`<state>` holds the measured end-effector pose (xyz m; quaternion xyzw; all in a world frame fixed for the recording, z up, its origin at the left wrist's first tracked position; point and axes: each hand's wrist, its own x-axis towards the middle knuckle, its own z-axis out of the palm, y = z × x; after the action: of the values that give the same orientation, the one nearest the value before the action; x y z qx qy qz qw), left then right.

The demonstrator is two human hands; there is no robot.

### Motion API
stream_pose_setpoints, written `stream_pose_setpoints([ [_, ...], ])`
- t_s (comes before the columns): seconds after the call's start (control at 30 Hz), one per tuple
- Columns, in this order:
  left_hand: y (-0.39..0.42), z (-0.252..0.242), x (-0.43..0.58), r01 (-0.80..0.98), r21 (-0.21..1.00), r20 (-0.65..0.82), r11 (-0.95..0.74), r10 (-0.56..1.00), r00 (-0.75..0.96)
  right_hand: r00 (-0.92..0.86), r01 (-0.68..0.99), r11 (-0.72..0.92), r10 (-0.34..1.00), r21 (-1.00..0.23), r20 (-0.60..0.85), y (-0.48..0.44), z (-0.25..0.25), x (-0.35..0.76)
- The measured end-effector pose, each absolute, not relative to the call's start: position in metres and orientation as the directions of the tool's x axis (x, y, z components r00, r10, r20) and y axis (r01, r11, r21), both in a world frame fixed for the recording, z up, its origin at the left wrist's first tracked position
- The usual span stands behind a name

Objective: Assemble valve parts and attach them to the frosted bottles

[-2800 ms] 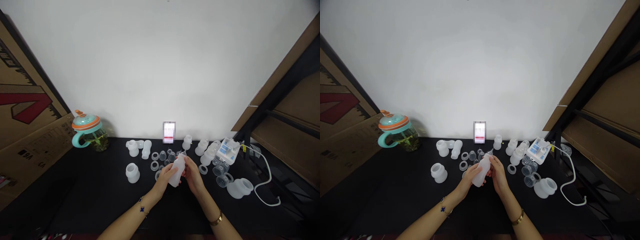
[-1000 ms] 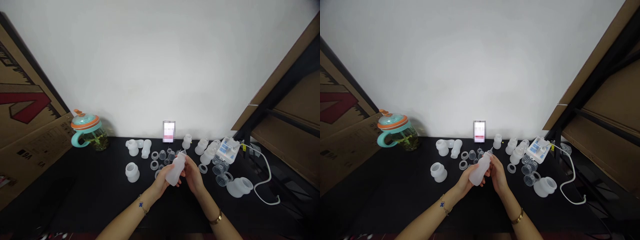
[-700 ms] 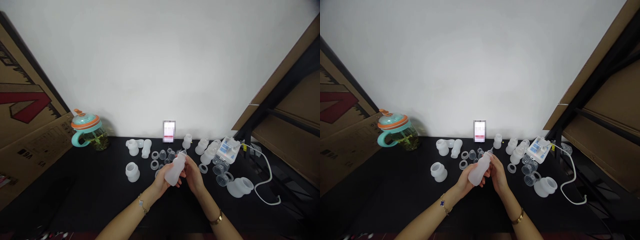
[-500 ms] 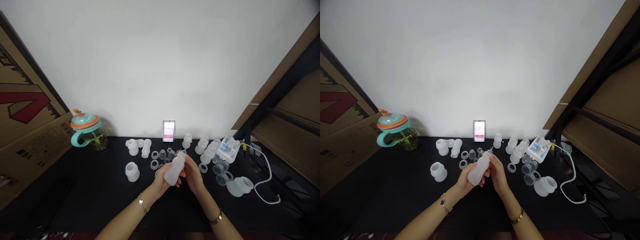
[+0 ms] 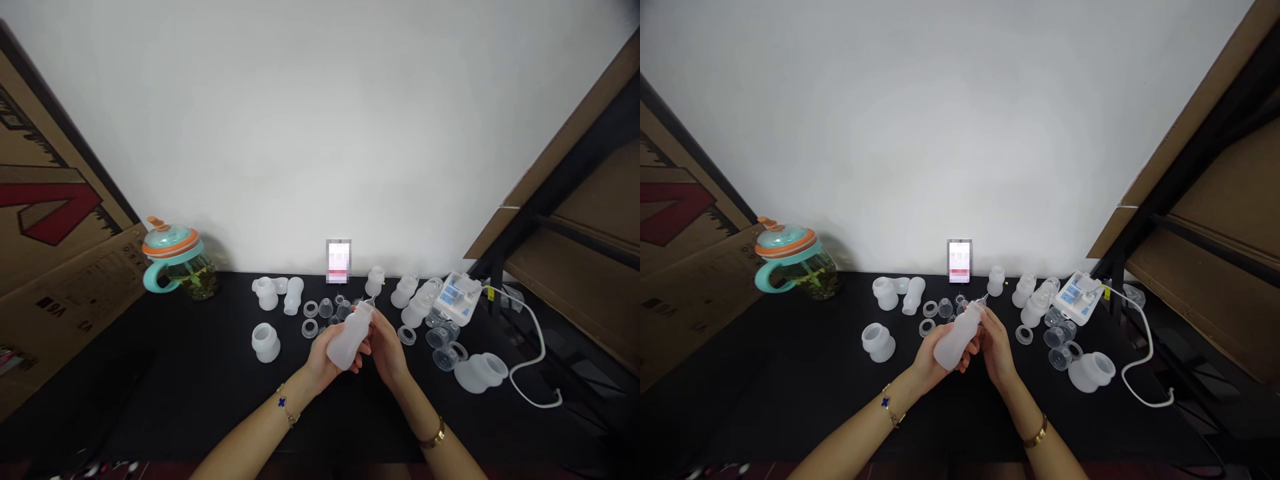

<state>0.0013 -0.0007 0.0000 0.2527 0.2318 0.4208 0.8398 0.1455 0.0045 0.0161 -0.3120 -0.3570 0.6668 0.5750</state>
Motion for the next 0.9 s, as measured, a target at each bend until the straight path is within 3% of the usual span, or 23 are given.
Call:
stream_pose_setpoints([
  [0.43, -0.0001, 0.0006, -0.0006, -0.586, 0.582, -0.170, 0.563, 0.789, 0.590, -0.092, -0.537, -0.085, 0.995, -0.839, -0.042, 0.0043, 0.0226, 0.1450],
  [0.9, 0.0029, -0.0056, 0.0009, -0.571, 0.649, -0.161, 0.503, 0.824, 0.543, -0.092, -0.516, -0.066, 0.996, -0.854, -0.021, 0.0046, 0.0207, 0.1451],
])
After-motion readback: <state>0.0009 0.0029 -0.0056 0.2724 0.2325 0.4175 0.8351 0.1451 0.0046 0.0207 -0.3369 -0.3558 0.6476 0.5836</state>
